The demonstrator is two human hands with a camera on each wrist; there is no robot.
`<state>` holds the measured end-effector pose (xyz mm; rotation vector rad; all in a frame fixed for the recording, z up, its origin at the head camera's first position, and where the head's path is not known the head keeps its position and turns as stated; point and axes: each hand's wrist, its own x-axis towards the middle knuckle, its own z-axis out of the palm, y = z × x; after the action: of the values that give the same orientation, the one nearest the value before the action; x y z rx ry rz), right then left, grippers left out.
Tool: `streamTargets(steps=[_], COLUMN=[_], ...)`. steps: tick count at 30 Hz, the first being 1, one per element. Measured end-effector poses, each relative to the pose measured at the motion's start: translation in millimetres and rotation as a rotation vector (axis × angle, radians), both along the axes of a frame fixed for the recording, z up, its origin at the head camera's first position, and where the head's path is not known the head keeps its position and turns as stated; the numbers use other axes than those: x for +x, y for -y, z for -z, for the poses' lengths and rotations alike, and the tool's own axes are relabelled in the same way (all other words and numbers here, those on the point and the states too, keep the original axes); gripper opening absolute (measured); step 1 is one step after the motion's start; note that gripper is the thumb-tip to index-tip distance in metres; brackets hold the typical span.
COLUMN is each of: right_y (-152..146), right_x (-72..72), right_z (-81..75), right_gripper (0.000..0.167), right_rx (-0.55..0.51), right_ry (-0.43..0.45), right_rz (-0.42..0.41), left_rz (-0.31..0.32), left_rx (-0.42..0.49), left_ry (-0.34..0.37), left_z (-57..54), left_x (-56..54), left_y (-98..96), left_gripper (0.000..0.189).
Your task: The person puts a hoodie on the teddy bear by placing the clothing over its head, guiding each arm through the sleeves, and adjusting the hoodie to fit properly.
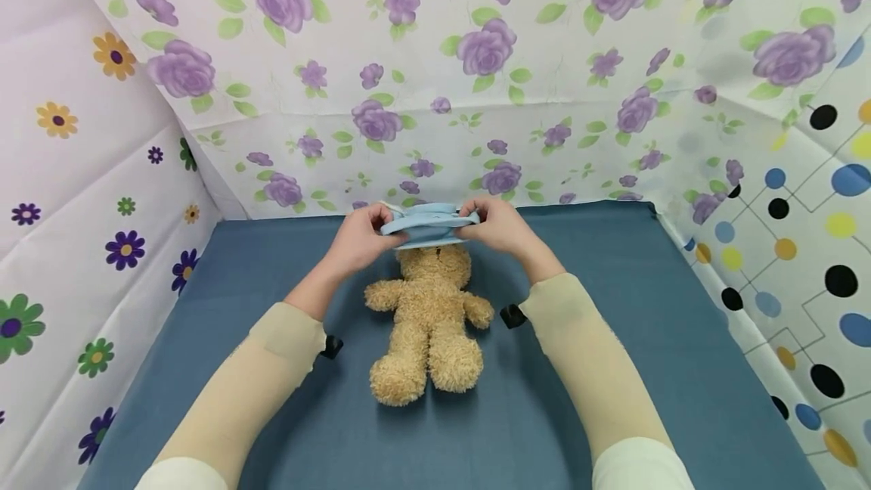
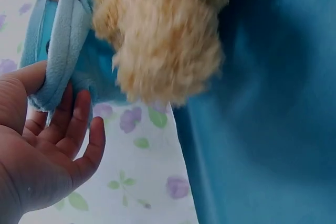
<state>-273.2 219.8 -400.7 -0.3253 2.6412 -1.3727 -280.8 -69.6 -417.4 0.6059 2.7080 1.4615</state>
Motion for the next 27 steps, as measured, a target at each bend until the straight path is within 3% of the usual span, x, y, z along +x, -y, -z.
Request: streamTargets(steps=[4, 9, 14, 19, 27], right_y=[3.1, 11.6, 15.8, 19.0, 24.3], right_x=[-17.6, -32.4, -37.3, -37.0, -35.9], right_z=[9.5, 36.5, 71.1, 87.6, 107.9], right_gripper=[0.015, 0.016, 0.016, 0.021, 0.039], right_rx=[0.034, 0.139, 0.197, 0.255, 0.329], right_ry=[-0.053, -0.132, -0.165, -0.160, -0.165], right_rz=[0.000, 0.038, 0.087, 0.117, 0.139], left_rz=[-0.018, -0.066, -0.125, -0.130, -0.136], left_rx=[-0.072, -0.140, -0.322, -0.470, -0.559], left_ry=[-0.008, -0.010, 0.027, 0.029, 0.057], left_z=[2.8, 24.0, 40.7, 49.9, 67.3], left_x=[-17.9, -33.9, -36.9, -39.1, -42.7], left_y=[-1.8, -2.9, -4.7, -8.5, -16.1], left_gripper=[0.049, 0.054, 0.052, 0.042, 0.030])
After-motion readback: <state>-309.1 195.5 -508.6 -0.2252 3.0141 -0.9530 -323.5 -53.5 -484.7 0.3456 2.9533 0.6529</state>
